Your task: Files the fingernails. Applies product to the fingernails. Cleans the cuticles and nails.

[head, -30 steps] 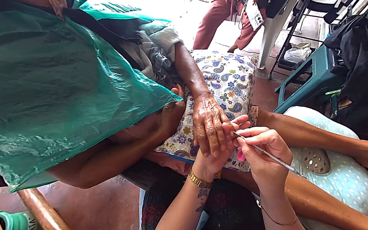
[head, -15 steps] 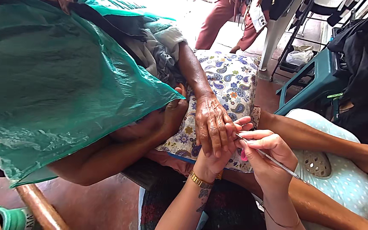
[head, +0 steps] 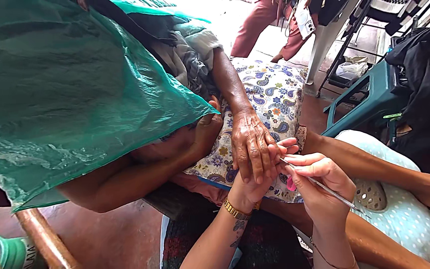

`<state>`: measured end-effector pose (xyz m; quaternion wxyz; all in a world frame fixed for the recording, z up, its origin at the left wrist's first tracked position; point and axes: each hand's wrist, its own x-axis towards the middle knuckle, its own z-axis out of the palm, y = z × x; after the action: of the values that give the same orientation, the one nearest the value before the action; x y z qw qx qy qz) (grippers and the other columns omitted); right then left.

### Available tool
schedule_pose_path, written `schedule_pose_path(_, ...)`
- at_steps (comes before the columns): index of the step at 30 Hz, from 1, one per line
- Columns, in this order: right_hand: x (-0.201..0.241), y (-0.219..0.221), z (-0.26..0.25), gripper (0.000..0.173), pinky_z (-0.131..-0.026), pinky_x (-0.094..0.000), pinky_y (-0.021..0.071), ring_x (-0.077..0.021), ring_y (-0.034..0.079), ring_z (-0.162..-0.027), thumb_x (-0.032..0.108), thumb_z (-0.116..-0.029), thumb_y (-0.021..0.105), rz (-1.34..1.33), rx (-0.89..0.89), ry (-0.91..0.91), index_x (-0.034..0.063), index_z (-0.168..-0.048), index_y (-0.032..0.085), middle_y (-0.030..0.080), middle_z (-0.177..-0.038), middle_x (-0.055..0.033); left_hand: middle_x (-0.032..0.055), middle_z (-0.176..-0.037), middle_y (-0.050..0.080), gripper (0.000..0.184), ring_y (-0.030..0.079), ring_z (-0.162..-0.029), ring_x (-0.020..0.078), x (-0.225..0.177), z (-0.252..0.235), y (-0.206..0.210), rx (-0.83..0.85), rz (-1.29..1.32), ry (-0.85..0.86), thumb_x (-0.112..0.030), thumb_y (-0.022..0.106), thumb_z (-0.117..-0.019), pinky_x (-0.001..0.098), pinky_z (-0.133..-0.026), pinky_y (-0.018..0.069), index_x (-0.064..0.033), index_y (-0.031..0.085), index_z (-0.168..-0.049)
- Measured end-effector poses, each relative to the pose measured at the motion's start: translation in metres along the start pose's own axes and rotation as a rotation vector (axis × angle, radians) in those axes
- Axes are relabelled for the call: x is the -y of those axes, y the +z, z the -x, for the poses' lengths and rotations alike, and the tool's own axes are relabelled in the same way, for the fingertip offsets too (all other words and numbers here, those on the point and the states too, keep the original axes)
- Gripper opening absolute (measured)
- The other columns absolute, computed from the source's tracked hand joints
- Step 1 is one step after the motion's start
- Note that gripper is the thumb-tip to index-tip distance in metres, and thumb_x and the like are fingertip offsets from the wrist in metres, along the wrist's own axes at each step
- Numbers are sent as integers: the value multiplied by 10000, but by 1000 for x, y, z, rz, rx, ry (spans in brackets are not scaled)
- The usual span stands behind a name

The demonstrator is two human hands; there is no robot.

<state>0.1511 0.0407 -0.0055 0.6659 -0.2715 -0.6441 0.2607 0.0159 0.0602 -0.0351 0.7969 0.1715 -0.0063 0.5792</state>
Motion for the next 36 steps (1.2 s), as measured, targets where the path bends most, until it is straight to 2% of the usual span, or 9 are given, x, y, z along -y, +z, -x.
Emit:
schedule_pose_path(4,1,4,0,142,-830,-215,615,-102,733,-965,-47,-859,725,58,-26,-7,81,-908,686,751,-965,-29,229,-1198,698,225,682,-1156,326,1,0,-3,12,37,2,-88,511,-1048,397,-970,556,33,701,-1038)
schedule_pose_path(8,0,-1,-2,157,-857,-256,628,-129,744,-974,-42,-862,731,9,17,-3,97,-929,703,756,-966,-26,206,-1154,714,251,688,-1144,309,0,0,0,10,-12,6,-103,488,-1059,401,-976,556,16,706,-1021)
schedule_pose_path(12,1,2,-3,128,-827,-213,613,-102,734,-961,-44,-853,713,104,7,-27,74,-885,675,754,-950,-36,180,-1113,728,233,712,-1087,262,0,0,2,32,28,9,-93,500,-1052,353,-933,574,8,708,-1013)
schedule_pose_path(17,3,-3,-4,137,-870,-241,618,-114,738,-981,-38,-861,723,95,48,-26,86,-902,684,756,-956,-27,212,-1157,712,239,688,-1147,309,0,2,-1,14,7,-5,-78,481,-1054,399,-978,556,28,694,-1034)
schedule_pose_path(20,4,0,-3,122,-871,-227,607,-107,733,-986,-41,-858,717,135,35,-34,72,-886,681,757,-951,-37,169,-1089,735,239,718,-1070,254,0,2,2,48,55,3,-87,495,-1044,355,-946,570,11,711,-1016)
schedule_pose_path(23,4,-5,-4,136,-871,-257,624,-128,742,-977,-39,-862,726,122,66,-34,83,-900,681,756,-953,-36,226,-1177,701,245,679,-1159,324,1,2,-3,24,21,10,-87,470,-1055,411,-986,549,28,687,-1041)
schedule_pose_path(27,6,0,-5,100,-877,-222,604,-111,730,-994,-42,-860,699,197,62,-64,52,-876,671,751,-947,-52,204,-1176,709,211,686,-1151,304,1,2,-2,17,12,8,-93,522,-1044,396,-983,551,19,701,-1047)
schedule_pose_path(32,7,-16,-8,163,-920,-353,635,-197,748,-1018,-55,-851,718,49,187,-40,94,-908,685,751,-930,-39,237,-1189,698,288,667,-1185,341,0,3,-3,22,14,4,-113,441,-1067,437,-1016,530,32,687,-1029)
schedule_pose_path(36,5,-13,-5,163,-922,-347,629,-220,737,-1054,-27,-862,729,120,46,-75,121,-923,698,756,-971,-38,192,-1127,718,258,692,-1121,305,1,2,-4,1,2,-3,-86,466,-1054,459,-1020,529,21,698,-1027)
